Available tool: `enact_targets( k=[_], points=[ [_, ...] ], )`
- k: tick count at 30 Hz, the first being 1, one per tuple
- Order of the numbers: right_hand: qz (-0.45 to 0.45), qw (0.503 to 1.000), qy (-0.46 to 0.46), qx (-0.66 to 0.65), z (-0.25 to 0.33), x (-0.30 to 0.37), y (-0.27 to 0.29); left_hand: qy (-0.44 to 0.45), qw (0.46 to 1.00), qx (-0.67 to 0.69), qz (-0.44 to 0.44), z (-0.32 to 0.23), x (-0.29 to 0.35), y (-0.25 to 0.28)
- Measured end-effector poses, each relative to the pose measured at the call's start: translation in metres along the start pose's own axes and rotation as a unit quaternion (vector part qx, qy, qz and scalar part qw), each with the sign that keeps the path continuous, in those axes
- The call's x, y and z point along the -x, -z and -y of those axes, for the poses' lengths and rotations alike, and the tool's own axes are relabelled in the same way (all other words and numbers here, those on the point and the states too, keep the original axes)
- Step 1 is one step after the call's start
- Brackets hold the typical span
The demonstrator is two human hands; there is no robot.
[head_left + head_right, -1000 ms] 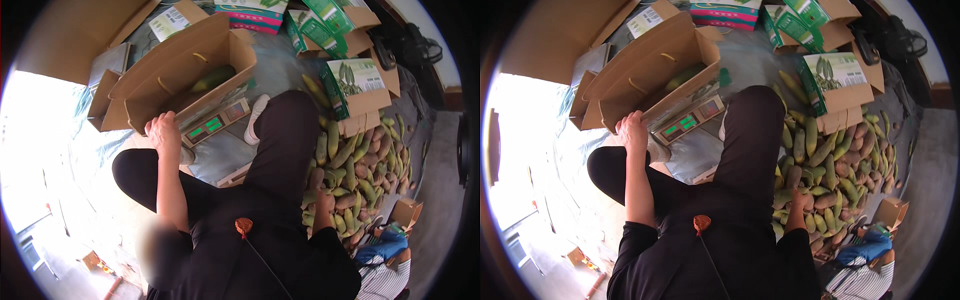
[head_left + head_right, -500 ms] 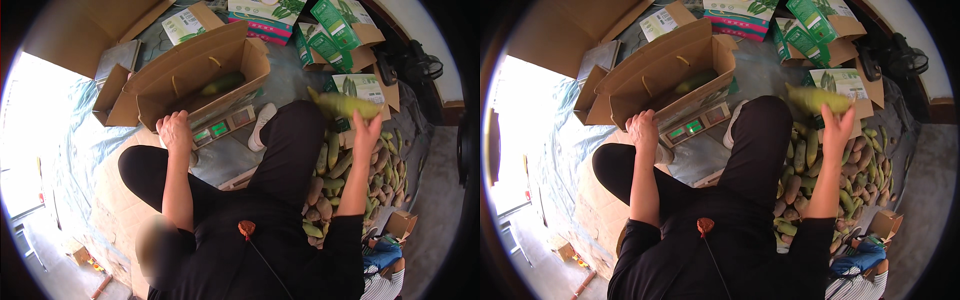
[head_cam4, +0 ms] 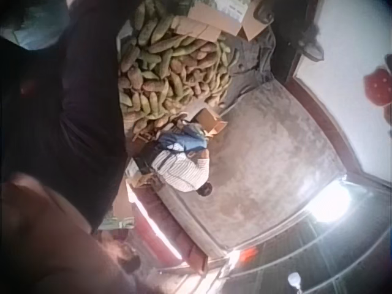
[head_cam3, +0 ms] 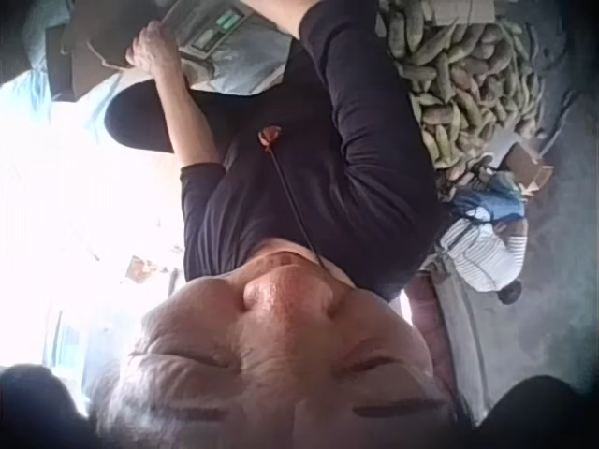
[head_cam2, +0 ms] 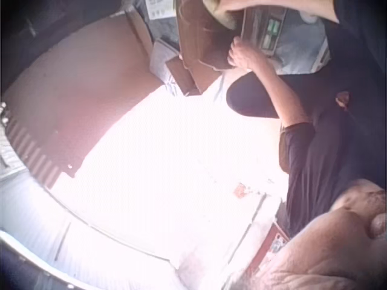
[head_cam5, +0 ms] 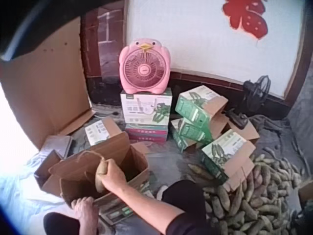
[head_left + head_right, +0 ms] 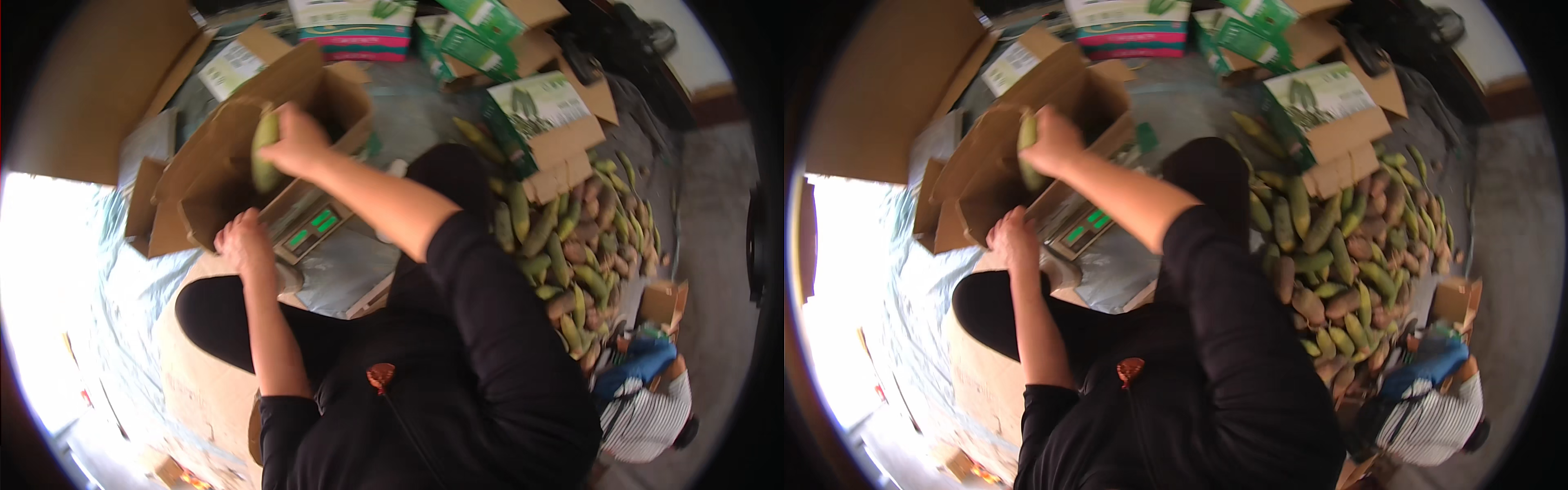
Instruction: Sort tubers into boxes and weigh them on a scale.
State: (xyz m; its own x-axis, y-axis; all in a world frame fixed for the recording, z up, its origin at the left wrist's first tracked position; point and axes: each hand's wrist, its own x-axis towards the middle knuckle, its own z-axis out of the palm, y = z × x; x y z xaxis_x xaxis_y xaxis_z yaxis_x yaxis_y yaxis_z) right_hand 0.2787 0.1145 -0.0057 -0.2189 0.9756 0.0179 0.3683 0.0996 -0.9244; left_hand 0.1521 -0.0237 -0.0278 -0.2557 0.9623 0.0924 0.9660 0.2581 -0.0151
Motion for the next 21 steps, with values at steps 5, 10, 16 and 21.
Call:
enact_targets(
  k=[5, 10, 16, 21],
  points=[
    [0.008, 0.993, -0.111, 0.044, -0.008, -0.006, -0.02, -0.02, 1.0, 0.004, -0.023, -0.005, -0.001, -0.001],
    [0.037, 0.996, 0.075, -0.024, 0.019, 0.018, 0.061, -0.011, 1.0, -0.005, 0.015, -0.009, -0.001, 0.003],
    [-0.064, 0.997, 0.033, 0.023, -0.04, 0.076, 0.214, 0.001, 1.0, -0.013, 0.007, 0.0, 0.001, -0.002],
    [-0.214, 0.944, -0.191, 0.163, -0.205, 0.188, 0.305, -0.006, 1.0, 0.003, 0.027, 0.006, -0.004, -0.009]
  ],
)
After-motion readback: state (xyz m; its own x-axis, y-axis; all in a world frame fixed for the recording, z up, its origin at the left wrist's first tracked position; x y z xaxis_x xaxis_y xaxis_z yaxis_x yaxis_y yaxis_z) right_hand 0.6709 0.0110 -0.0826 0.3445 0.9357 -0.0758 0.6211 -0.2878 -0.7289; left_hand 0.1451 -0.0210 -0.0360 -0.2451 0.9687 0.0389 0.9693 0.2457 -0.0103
